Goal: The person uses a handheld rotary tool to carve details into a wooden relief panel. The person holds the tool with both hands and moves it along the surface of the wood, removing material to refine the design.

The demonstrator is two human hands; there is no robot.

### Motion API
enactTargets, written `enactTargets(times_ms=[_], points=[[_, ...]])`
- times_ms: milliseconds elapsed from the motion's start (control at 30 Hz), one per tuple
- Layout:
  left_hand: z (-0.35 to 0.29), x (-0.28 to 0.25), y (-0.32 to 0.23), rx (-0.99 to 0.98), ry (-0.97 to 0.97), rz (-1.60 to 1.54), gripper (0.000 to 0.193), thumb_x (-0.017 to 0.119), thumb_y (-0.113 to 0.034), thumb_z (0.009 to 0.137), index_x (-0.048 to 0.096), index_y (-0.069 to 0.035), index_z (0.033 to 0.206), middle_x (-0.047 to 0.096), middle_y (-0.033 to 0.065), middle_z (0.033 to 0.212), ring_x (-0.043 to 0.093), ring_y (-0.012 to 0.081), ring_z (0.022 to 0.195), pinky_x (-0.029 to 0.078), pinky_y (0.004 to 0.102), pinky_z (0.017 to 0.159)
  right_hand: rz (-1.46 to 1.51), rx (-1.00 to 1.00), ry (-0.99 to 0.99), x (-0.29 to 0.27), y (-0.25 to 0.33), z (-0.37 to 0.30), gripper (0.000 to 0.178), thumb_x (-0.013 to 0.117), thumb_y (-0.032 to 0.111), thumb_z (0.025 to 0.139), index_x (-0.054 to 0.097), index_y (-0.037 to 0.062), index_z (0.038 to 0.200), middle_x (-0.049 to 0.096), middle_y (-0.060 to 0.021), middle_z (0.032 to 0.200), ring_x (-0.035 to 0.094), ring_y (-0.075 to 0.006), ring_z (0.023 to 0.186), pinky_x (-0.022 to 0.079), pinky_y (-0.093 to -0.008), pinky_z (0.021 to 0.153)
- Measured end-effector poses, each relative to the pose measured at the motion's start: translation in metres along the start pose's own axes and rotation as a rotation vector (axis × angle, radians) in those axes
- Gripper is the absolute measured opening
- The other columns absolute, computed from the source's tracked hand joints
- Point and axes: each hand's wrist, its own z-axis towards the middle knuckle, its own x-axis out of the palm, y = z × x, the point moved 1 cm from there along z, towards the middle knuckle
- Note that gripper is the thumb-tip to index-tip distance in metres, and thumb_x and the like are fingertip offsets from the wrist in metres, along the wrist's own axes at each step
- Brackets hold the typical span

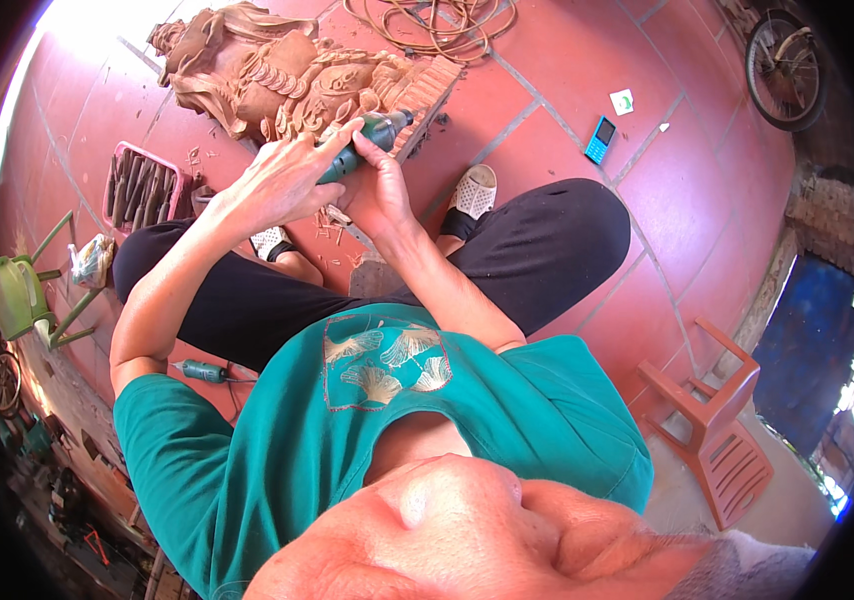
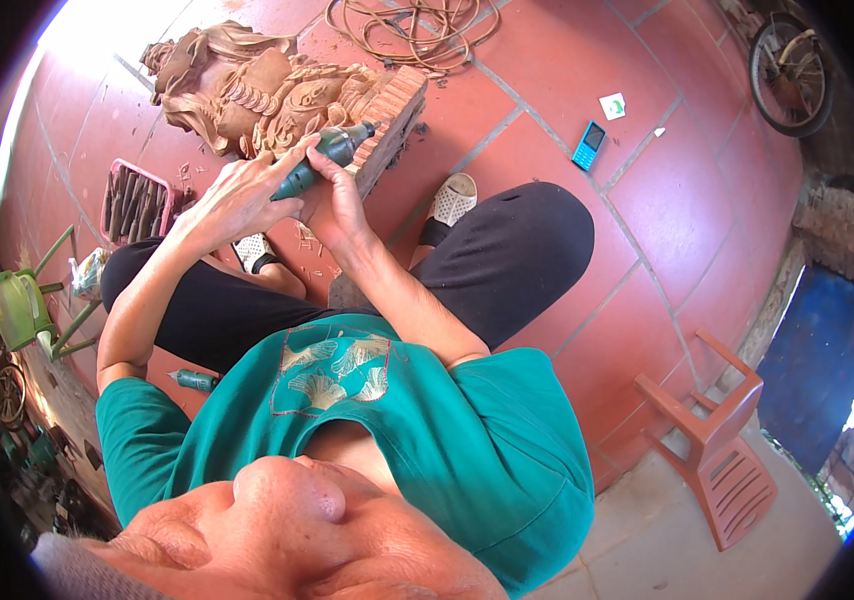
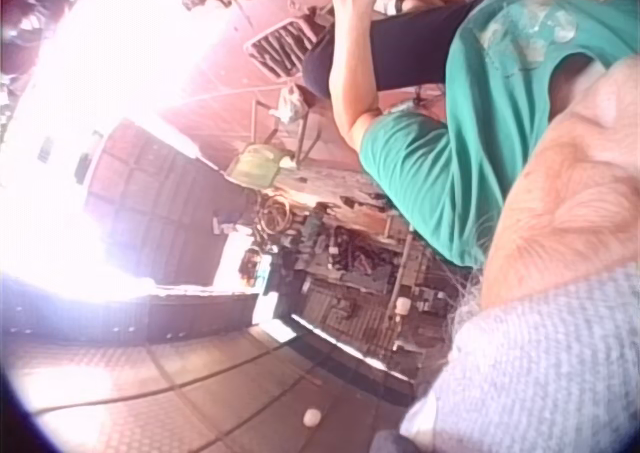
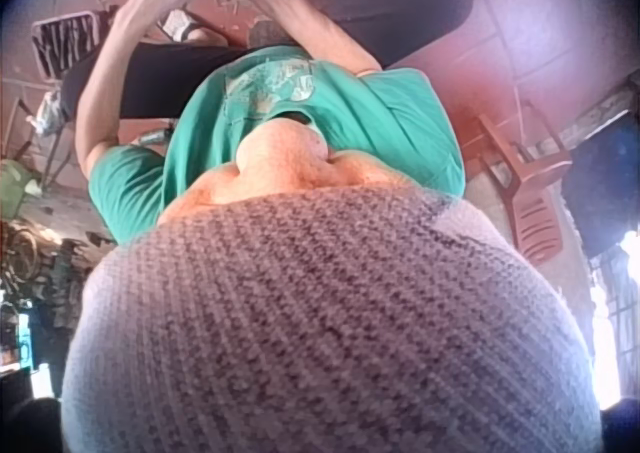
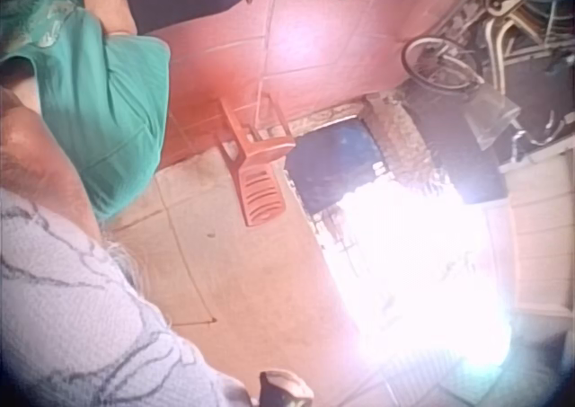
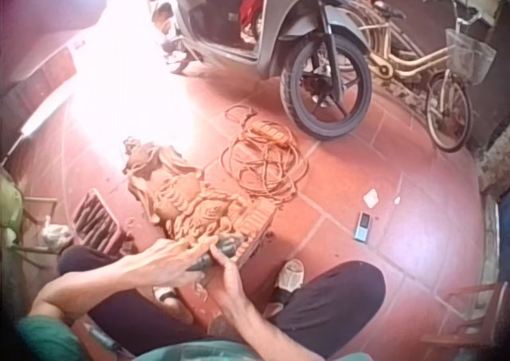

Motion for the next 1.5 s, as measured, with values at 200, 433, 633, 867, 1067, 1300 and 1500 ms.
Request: enactTargets(times_ms=[200, 433, 633, 867, 1067, 1300, 1500], points=[[-0.002, 0.003, 0.004, 0.014, -0.037, 0.01, 0.085, 0.069, -0.021, 0.082, 0.033, -0.008, 0.158, 0.065, 0.0321, 0.095, 0.066, 0.0479, 0.09, 0.052, 0.0534, 0.082, -0.015, -0.006, -0.003, 0.002, -0.001, 0.001, 0.029, 0.065, 0.026, 0.099, 0.06, 0.0134, 0.125, 0.066, -0.0049, 0.119, 0.066, -0.0218, 0.111, 0.056, -0.0463, 0.094], [-0.005, 0.002, 0.006, -0.034, -0.023, 0.018, 0.085, 0.069, -0.022, 0.083, 0.032, -0.008, 0.158, 0.065, 0.0325, 0.094, 0.066, 0.0483, 0.088, 0.052, 0.0537, 0.081, 0.008, 0.032, -0.001, -0.001, -0.004, 0.009, 0.027, 0.066, 0.023, 0.098, 0.06, 0.0136, 0.123, 0.066, -0.004, 0.117, 0.066, -0.0211, 0.108, 0.057, -0.0453, 0.092], [-0.004, 0.004, 0.01, -0.095, -0.008, 0.013, 0.088, 0.069, -0.025, 0.084, 0.027, -0.013, 0.161, 0.064, 0.034, 0.095, 0.066, 0.0487, 0.086, 0.052, 0.0533, 0.08, -0.029, -0.006, 0.016, 0.007, -0.004, 0.014, 0.028, 0.066, 0.023, 0.098, 0.06, 0.0137, 0.124, 0.066, -0.0038, 0.116, 0.067, -0.021, 0.107, 0.058, -0.0451, 0.09], [-0.005, 0.008, 0.015, -0.116, -0.009, -0.005, 0.092, 0.07, -0.028, 0.083, 0.024, -0.02, 0.163, 0.063, 0.033, 0.098, 0.066, 0.0486, 0.087, 0.052, 0.0533, 0.08, -0.018, 0.027, 0.032, 0.003, -0.005, 0.015, 0.028, 0.066, 0.023, 0.098, 0.06, 0.0142, 0.125, 0.066, -0.0039, 0.117, 0.067, -0.021, 0.108, 0.058, -0.0447, 0.09], [-0.004, 0.008, 0.012, -0.103, -0.004, -0.02, 0.092, 0.07, -0.027, 0.084, 0.024, -0.02, 0.163, 0.063, 0.0325, 0.099, 0.066, 0.0486, 0.086, 0.052, 0.0533, 0.08, 0.005, 0.027, 0.032, 0.0, -0.005, 0.014, 0.029, 0.066, 0.023, 0.099, 0.059, 0.0145, 0.126, 0.066, -0.0038, 0.117, 0.067, -0.0209, 0.108, 0.058, -0.0447, 0.089], [-0.004, 0.005, 0.008, -0.082, 0.02, -0.016, 0.091, 0.07, -0.028, 0.084, 0.025, -0.021, 0.163, 0.063, 0.0321, 0.104, 0.065, 0.0483, 0.092, 0.051, 0.0528, 0.084, 0.009, 0.037, 0.034, -0.003, -0.003, 0.01, 0.029, 0.066, 0.023, 0.098, 0.059, 0.0144, 0.125, 0.065, -0.0042, 0.117, 0.066, -0.0209, 0.108, 0.058, -0.0452, 0.09], [-0.004, 0.004, 0.002, 0.004, -0.036, -0.004, 0.084, 0.068, -0.022, 0.083, 0.032, -0.008, 0.157, 0.065, 0.0335, 0.1, 0.065, 0.048, 0.096, 0.051, 0.0536, 0.084, -0.009, 0.034, 0.018, -0.005, -0.001, 0.004, 0.03, 0.067, 0.026, 0.098, 0.061, 0.0147, 0.125, 0.066, -0.0024, 0.12, 0.066, -0.0211, 0.111, 0.055, -0.045, 0.093]])
